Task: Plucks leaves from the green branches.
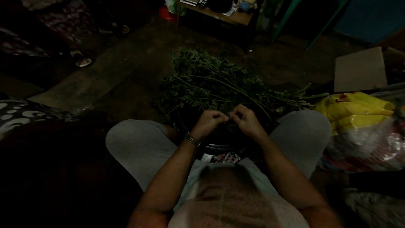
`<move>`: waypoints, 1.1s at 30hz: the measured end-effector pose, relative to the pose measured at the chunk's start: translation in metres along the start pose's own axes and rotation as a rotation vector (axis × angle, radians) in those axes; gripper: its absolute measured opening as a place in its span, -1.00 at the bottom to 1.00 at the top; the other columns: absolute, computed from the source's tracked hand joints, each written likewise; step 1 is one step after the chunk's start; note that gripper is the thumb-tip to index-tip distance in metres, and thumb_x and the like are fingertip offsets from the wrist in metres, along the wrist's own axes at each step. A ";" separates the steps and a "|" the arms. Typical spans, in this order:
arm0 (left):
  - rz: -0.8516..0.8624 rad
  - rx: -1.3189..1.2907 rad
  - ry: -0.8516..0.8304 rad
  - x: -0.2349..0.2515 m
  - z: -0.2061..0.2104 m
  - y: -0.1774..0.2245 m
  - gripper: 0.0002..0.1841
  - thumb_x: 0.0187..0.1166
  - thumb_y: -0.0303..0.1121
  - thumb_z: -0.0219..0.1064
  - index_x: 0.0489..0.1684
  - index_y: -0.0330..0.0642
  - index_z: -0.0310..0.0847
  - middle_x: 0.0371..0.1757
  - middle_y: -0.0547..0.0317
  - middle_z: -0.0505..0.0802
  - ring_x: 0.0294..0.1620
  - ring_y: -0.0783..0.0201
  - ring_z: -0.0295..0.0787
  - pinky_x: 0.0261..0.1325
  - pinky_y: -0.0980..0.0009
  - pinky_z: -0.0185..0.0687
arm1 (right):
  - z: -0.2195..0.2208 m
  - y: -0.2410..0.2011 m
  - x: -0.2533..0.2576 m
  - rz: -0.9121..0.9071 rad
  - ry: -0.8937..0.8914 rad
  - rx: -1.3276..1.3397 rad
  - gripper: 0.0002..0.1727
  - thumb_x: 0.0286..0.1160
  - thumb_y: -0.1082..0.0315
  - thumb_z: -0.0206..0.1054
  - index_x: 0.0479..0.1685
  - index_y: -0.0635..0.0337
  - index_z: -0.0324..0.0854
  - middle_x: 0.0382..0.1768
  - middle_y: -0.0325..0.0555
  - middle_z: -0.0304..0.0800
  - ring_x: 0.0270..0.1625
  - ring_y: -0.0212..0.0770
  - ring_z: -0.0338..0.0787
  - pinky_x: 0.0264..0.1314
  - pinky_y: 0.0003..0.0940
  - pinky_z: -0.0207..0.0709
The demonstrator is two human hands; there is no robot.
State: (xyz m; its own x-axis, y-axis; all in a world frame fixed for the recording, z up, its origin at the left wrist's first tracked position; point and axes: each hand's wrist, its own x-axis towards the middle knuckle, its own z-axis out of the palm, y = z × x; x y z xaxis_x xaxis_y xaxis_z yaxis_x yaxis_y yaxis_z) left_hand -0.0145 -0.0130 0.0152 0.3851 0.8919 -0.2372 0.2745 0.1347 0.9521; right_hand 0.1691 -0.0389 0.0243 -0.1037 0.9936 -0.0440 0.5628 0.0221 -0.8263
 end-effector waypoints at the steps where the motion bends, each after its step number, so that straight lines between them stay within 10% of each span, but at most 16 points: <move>1: -0.017 0.019 -0.005 -0.001 -0.001 0.002 -0.87 0.64 -0.44 0.36 -0.26 -0.30 0.77 -0.38 0.26 0.78 -0.38 0.52 0.59 -0.21 0.56 0.52 | -0.004 -0.001 0.000 0.032 0.002 -0.030 -0.79 0.69 0.40 0.22 -0.16 0.41 0.67 0.02 0.18 0.70 0.15 0.08 0.69 0.40 0.19 0.38; 9: 0.014 0.063 -0.088 -0.001 -0.007 0.002 -0.87 0.62 -0.41 0.40 -0.20 -0.32 0.79 -0.28 0.23 0.82 -0.25 0.51 0.67 -0.03 0.49 0.60 | -0.023 0.007 -0.001 -0.119 0.391 -0.213 -0.60 0.82 0.19 0.10 0.17 0.30 0.75 0.34 0.21 0.61 0.39 0.28 0.53 0.40 0.37 0.24; 17: 0.035 0.145 -0.137 -0.002 -0.008 0.003 -0.87 0.59 -0.40 0.43 -0.21 -0.31 0.80 -0.29 0.26 0.82 -0.27 0.57 0.65 -0.05 0.55 0.59 | -0.009 0.011 0.002 -0.217 0.109 -0.189 -0.67 0.71 0.15 0.24 0.01 0.19 0.83 0.59 0.20 0.44 0.69 0.34 0.25 0.61 0.49 -0.01; 22: 0.019 0.151 -0.153 -0.001 -0.007 0.004 -0.87 0.58 -0.41 0.43 -0.22 -0.31 0.80 -0.31 0.28 0.81 -0.31 0.60 0.61 -0.12 0.59 0.54 | -0.002 0.006 0.003 -0.046 0.074 0.029 -0.79 0.66 0.35 0.31 -0.24 0.34 0.73 0.48 0.15 0.53 0.56 0.16 0.42 0.58 0.25 0.20; 33: -0.003 0.145 -0.167 -0.002 -0.007 0.005 -0.88 0.59 -0.41 0.43 -0.24 -0.30 0.80 -0.32 0.27 0.80 -0.31 0.58 0.62 -0.11 0.56 0.55 | -0.005 0.006 0.002 -0.072 0.035 -0.025 -0.64 0.77 0.18 0.17 0.02 0.25 0.82 0.59 0.12 0.45 0.65 0.22 0.32 0.62 0.35 0.10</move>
State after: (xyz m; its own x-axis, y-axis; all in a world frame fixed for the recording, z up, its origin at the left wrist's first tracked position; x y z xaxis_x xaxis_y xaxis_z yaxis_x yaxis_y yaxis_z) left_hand -0.0201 -0.0111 0.0215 0.5212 0.8060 -0.2806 0.3955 0.0632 0.9163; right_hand 0.1769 -0.0359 0.0220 -0.1159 0.9926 0.0352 0.5750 0.0960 -0.8125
